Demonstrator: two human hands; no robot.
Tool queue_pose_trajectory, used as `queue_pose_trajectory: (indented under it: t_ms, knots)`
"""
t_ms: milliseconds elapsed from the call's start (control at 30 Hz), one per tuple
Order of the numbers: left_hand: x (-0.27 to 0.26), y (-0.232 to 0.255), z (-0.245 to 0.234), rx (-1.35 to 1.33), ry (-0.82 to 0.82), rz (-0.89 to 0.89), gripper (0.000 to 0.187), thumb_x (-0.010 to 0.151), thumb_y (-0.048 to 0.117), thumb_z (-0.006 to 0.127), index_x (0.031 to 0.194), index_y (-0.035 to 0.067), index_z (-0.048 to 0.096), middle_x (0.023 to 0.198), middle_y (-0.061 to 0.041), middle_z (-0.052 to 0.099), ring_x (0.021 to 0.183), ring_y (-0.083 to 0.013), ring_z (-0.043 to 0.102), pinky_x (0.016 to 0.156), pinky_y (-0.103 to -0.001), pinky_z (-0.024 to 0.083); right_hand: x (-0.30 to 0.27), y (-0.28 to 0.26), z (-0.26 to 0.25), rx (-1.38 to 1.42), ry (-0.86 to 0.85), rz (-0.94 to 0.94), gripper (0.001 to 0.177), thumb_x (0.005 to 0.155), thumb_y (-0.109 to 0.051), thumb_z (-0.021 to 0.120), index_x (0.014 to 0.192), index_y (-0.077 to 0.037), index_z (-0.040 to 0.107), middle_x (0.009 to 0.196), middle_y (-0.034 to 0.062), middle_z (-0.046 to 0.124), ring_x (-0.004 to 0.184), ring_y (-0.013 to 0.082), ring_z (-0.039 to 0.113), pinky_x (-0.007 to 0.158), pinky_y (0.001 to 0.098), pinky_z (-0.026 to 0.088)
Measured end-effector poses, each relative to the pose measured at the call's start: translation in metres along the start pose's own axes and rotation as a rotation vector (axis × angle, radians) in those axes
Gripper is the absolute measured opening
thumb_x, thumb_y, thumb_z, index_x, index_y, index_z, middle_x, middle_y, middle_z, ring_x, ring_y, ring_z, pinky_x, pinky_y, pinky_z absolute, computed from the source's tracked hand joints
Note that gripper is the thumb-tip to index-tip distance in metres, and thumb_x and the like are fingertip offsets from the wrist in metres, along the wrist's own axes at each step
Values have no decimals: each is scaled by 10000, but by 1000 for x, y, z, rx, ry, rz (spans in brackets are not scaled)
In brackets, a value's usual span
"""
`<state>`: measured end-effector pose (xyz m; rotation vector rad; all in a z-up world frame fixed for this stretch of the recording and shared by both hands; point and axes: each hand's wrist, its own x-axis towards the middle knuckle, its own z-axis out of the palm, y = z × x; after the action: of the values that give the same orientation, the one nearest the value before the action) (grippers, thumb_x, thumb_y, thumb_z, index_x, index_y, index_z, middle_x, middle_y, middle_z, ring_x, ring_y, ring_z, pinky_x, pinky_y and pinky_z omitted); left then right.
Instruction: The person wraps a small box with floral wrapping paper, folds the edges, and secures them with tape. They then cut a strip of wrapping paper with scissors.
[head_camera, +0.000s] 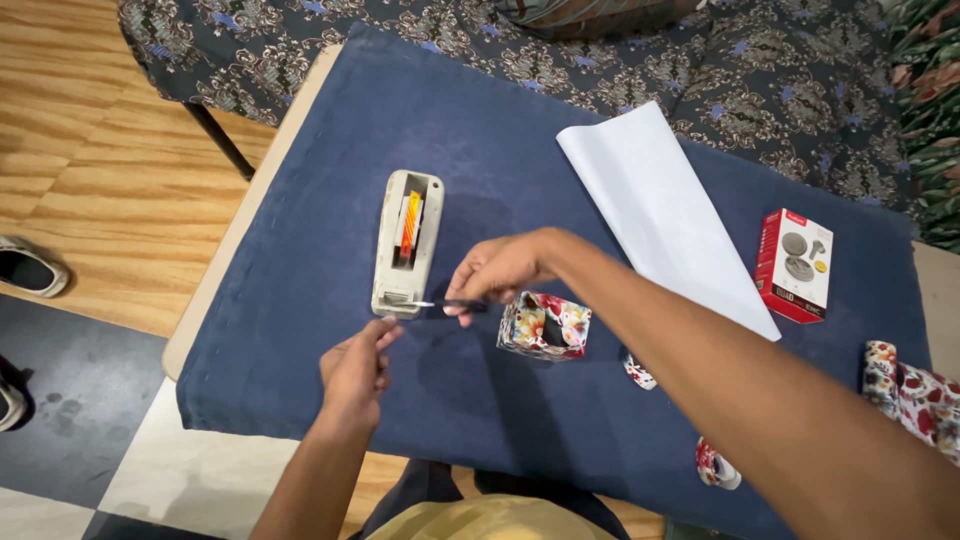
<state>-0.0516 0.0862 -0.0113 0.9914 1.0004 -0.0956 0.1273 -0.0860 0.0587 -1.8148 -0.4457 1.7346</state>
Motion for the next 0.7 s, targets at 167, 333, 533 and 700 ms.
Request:
queue_pose_trajectory:
  t_ms: [167,333,533,700]
  knots:
    - [-15,3,-11,22,36,213,232,880,210,757,966,-5,749,783,-45,624,517,-49,412,446,-224,301,2,14,71,-596,408,-46,346,726,-247,838,985,-50,717,852,137,772,715,251,735,659,367,577]
    - [-26,19,-8,138,-136,271,187,871,190,732,952,26,771,782,1,715,533,-31,437,482,-207,350,8,31,164,-822,666,-181,159,823,-166,741,916,-39,756,898,227,731,856,402,716,789,476,581]
    - [-31,47,-2,528,-552,197,246,839,219,767,954,5,808,780,-33,752,620,-61,549,569,-225,437,-41,41,184,311,918,-319,242,853,-141,670,1062,-49,751,818,81,781,698,160,759,629,306,594]
    - [-50,61,28,786,-773,133,279,849,259,764,960,7,814,788,-25,756,656,-57,601,589,-219,468,-72,55,174,859,891,-421,287,870,-188,722,1117,-44,755,893,38,764,744,96,711,636,247,594]
